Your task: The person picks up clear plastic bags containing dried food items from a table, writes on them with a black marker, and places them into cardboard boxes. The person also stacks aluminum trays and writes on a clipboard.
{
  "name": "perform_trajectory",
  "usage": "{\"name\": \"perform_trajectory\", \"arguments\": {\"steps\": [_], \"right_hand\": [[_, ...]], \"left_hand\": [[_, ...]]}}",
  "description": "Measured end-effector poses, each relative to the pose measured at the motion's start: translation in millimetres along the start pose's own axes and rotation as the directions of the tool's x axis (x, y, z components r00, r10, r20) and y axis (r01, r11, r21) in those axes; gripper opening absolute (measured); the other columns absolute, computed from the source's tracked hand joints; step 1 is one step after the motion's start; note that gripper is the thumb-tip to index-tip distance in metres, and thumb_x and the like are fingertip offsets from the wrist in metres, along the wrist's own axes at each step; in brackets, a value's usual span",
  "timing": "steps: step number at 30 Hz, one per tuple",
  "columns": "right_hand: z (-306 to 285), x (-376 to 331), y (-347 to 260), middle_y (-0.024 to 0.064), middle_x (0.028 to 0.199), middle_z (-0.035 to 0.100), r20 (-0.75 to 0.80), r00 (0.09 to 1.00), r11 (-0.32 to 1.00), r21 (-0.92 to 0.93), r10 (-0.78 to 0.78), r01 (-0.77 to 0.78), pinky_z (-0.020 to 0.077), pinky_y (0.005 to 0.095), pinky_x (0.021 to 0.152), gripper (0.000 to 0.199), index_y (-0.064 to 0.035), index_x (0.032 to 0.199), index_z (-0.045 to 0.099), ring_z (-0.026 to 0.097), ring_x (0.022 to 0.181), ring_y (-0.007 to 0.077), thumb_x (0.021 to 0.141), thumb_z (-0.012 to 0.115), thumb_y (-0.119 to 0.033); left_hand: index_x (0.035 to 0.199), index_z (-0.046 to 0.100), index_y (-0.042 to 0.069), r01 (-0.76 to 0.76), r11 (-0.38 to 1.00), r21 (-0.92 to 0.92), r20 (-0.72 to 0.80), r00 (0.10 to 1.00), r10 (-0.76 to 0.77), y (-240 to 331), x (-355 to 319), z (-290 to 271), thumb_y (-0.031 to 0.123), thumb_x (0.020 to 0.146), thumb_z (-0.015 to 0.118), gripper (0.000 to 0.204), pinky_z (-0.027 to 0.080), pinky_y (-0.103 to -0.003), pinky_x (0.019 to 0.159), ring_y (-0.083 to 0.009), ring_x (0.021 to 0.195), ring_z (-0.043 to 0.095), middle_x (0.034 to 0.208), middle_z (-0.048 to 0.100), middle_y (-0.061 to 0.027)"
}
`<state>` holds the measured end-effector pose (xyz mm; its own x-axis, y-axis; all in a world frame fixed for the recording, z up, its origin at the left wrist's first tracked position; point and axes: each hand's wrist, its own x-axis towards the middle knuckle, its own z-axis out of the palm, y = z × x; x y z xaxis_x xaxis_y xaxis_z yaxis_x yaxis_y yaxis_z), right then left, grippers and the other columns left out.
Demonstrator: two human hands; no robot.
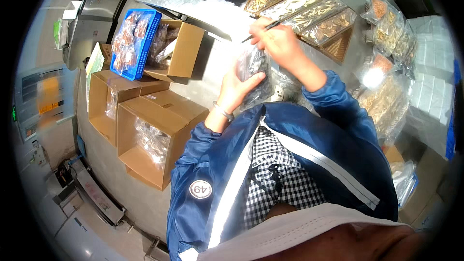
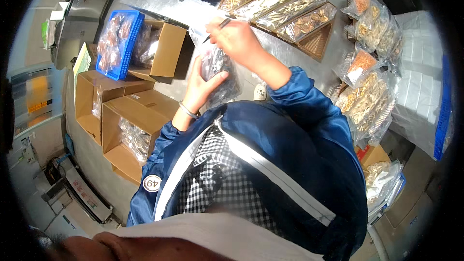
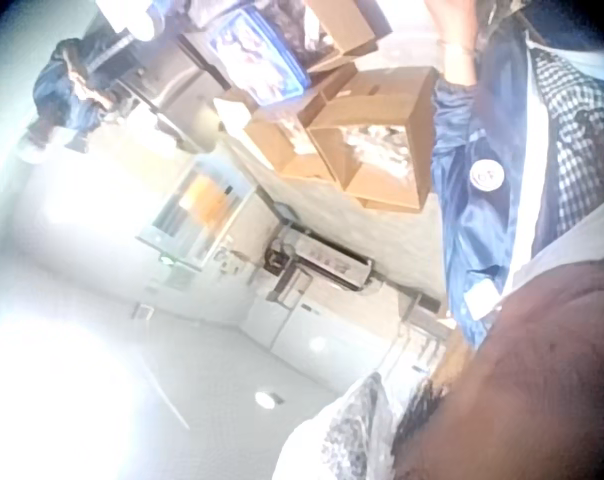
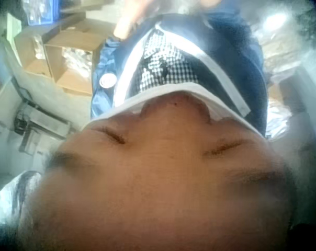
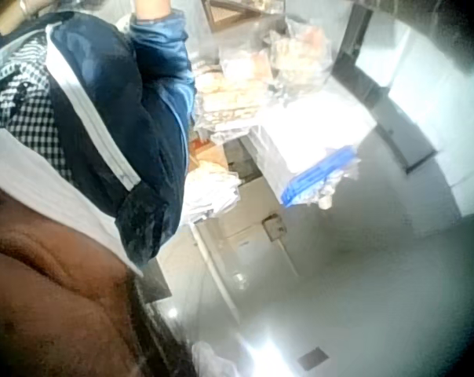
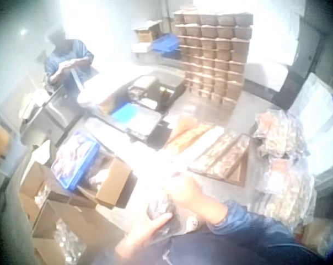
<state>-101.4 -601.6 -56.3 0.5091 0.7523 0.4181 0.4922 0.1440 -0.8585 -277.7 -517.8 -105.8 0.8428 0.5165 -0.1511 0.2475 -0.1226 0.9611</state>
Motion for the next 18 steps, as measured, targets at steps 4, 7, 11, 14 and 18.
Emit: {"name": "perform_trajectory", "arguments": {"steps": [4,7,11,14,18], "right_hand": [[-41.4,5.9,-0.2,0.0084,0.081,0.068,-0.111,0.876,0.760,0.554,0.470,-0.338,0.0464,0.0222,0.056,0.035,-0.0013,0.098,0.063,0.059,0.064,0.0082,0.102,0.053,-0.034],[-50.7,1.2,-2.0,0.0053,0.081,0.068,-0.095,0.923,0.892,0.309,0.373,-0.329,0.0490,0.0224,0.060,0.024,-0.0032,0.097,0.065,0.062,0.068,0.0086,0.097,0.063,-0.027],[-39.3,-8.1,-1.9,0.0087,0.082,0.066,-0.072,0.996,0.996,-0.069,0.056,-0.061,0.0499,0.0286,0.064,0.016,-0.0005,0.092,0.068,0.066,0.070,0.0172,0.093,0.068,-0.017],[-35.9,-10.3,3.8,0.0097,0.083,0.066,-0.043,0.999,0.992,-0.125,-0.031,0.026,0.0510,0.0322,0.065,0.016,-0.0009,0.090,0.069,0.066,0.071,0.0231,0.088,0.071,-0.017],[-25.9,-8.2,12.3,0.0088,0.084,0.066,0.074,0.961,0.903,-0.331,-0.266,0.275,0.0510,0.0360,0.064,0.015,-0.0020,0.087,0.069,0.064,0.072,0.0268,0.083,0.074,-0.016]], "left_hand": [[0.144,0.036,0.001,0.163,0.875,-0.457,0.045,0.986,-0.160,-6.6,8.8,-8.5,0.028,0.086,0.075,0.075,0.043,-0.035,0.101,-0.0223,0.118,0.053,0.130,0.053,-0.0134],[0.151,0.028,0.002,0.160,0.786,-0.597,0.086,0.987,-0.135,-10.9,14.4,-16.7,0.029,0.089,0.069,0.080,0.033,-0.036,0.111,-0.0222,0.132,0.044,0.143,0.046,-0.0102],[0.152,0.028,0.003,0.206,0.698,-0.686,0.137,0.978,-0.155,-9.7,18.5,-16.3,0.029,0.086,0.071,0.083,0.033,-0.036,0.111,-0.0226,0.133,0.042,0.145,0.044,-0.0097],[0.151,0.028,0.003,0.176,0.729,-0.661,0.138,0.984,-0.113,-3.6,18.9,-11.9,0.028,0.085,0.073,0.084,0.033,-0.037,0.112,-0.0224,0.133,0.042,0.144,0.044,-0.0101],[0.150,0.029,0.001,0.153,0.797,-0.585,0.117,0.988,-0.103,2.3,16.8,-4.7,0.022,0.081,0.077,0.086,0.038,-0.036,0.108,-0.0228,0.128,0.047,0.139,0.048,-0.0122]]}}
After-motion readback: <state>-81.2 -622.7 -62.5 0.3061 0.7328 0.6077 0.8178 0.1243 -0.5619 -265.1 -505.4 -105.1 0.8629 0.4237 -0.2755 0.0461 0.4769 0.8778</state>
